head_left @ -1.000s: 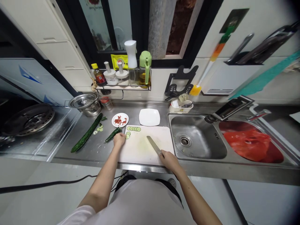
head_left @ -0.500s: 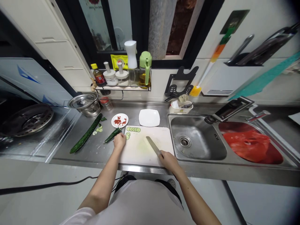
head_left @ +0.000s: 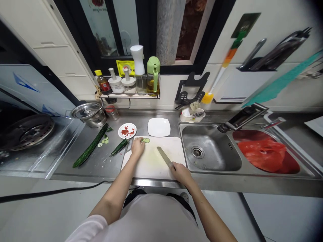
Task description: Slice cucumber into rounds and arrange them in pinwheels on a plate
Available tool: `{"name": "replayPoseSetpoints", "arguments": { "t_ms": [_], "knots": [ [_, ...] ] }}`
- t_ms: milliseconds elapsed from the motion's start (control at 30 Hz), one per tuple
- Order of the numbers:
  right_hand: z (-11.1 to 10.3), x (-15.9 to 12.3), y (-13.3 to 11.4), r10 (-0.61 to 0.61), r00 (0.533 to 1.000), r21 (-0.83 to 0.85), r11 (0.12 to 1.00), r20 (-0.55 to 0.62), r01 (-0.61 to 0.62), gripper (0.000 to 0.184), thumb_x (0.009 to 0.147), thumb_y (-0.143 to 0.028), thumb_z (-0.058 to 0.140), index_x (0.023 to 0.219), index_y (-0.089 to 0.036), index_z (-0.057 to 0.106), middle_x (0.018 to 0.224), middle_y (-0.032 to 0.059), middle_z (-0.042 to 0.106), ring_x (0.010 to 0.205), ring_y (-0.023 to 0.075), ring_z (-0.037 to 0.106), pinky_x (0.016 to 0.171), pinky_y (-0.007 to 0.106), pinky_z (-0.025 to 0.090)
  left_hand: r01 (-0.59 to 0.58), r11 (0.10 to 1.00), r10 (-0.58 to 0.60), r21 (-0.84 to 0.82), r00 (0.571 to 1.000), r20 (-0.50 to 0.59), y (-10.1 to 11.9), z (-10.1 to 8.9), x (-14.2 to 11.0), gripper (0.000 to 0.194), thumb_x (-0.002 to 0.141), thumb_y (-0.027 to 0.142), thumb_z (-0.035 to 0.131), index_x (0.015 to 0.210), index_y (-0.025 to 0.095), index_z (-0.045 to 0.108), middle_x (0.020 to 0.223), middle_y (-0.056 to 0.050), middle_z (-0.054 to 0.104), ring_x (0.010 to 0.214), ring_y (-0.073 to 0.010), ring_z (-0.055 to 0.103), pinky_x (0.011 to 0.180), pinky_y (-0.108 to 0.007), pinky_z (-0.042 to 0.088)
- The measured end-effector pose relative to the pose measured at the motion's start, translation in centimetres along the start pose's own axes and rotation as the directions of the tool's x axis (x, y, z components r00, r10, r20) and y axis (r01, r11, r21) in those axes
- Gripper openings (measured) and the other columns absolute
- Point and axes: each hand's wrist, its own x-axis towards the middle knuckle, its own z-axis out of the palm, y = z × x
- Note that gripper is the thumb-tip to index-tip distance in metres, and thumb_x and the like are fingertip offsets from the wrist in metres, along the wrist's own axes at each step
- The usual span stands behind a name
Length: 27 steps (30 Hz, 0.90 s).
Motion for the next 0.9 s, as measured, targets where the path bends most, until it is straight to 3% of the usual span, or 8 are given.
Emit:
{"name": "replayPoseSetpoints", "arguments": {
  "t_ms": [167, 367, 733, 900],
  "knots": [
    [0.1, -0.2, 0.0, 0.002, 1.0, -0.001, 1.0, -0.003, -0.002, 0.028, 0.094, -0.032, 0.035, 0.104, -0.02, 0.059, 0.103, 0.0092, 0.068, 0.095, 0.0199, 0.062, 0.068, 0.026, 0.034, -0.012, 0.994, 0.004, 0.109, 0.997, 0.076, 1.5, 1.3, 0.4, 0.038, 0.088, 0.034, 0.05, 0.123, 0.023, 0.06, 0.116, -0.012, 0.06, 0.106, -0.0253, 0.055, 0.089, -0.034, 0.041],
    [-0.2, -0.5, -0.1, 0.012, 1.0, -0.004, 1.0, -0.003, -0.012, 0.029, 0.094, -0.031, 0.035, 0.103, -0.02, 0.06, 0.102, 0.0088, 0.068, 0.095, 0.0194, 0.062, 0.067, 0.025, 0.033, -0.019, 0.986, 0.007, 0.166, 0.997, 0.072, 1.7, 1.7, 0.4, 0.035, 0.089, 0.028, 0.049, 0.121, 0.025, 0.06, 0.116, -0.011, 0.058, 0.107, -0.0246, 0.054, 0.089, -0.034, 0.04],
    [-0.2, -0.6, -0.2, 0.012, 1.0, 0.001, 1.0, 0.004, -0.012, 0.03, 0.093, -0.031, 0.034, 0.105, -0.02, 0.06, 0.103, 0.0098, 0.068, 0.094, 0.021, 0.062, 0.069, 0.027, 0.034, 0.013, 0.992, -0.019, 0.129, 0.999, 0.041, 2.5, 1.1, 0.3, 0.022, 0.086, 0.02, 0.051, 0.106, 0.024, 0.059, 0.111, -0.008, 0.062, 0.102, -0.0227, 0.055, 0.084, -0.032, 0.039],
    [-0.2, -0.6, -0.1, 0.002, 1.0, -0.009, 1.0, -0.001, -0.002, 0.03, 0.093, -0.032, 0.034, 0.104, -0.02, 0.06, 0.102, 0.0099, 0.068, 0.093, 0.0206, 0.062, 0.068, 0.027, 0.034, 0.074, 0.996, -0.078, 0.047, 0.994, 0.078, 2.8, 0.6, 0.0, 0.02, 0.086, 0.018, 0.048, 0.1, 0.025, 0.06, 0.102, -0.004, 0.068, 0.095, -0.0203, 0.059, 0.08, -0.03, 0.039]
  ]
}}
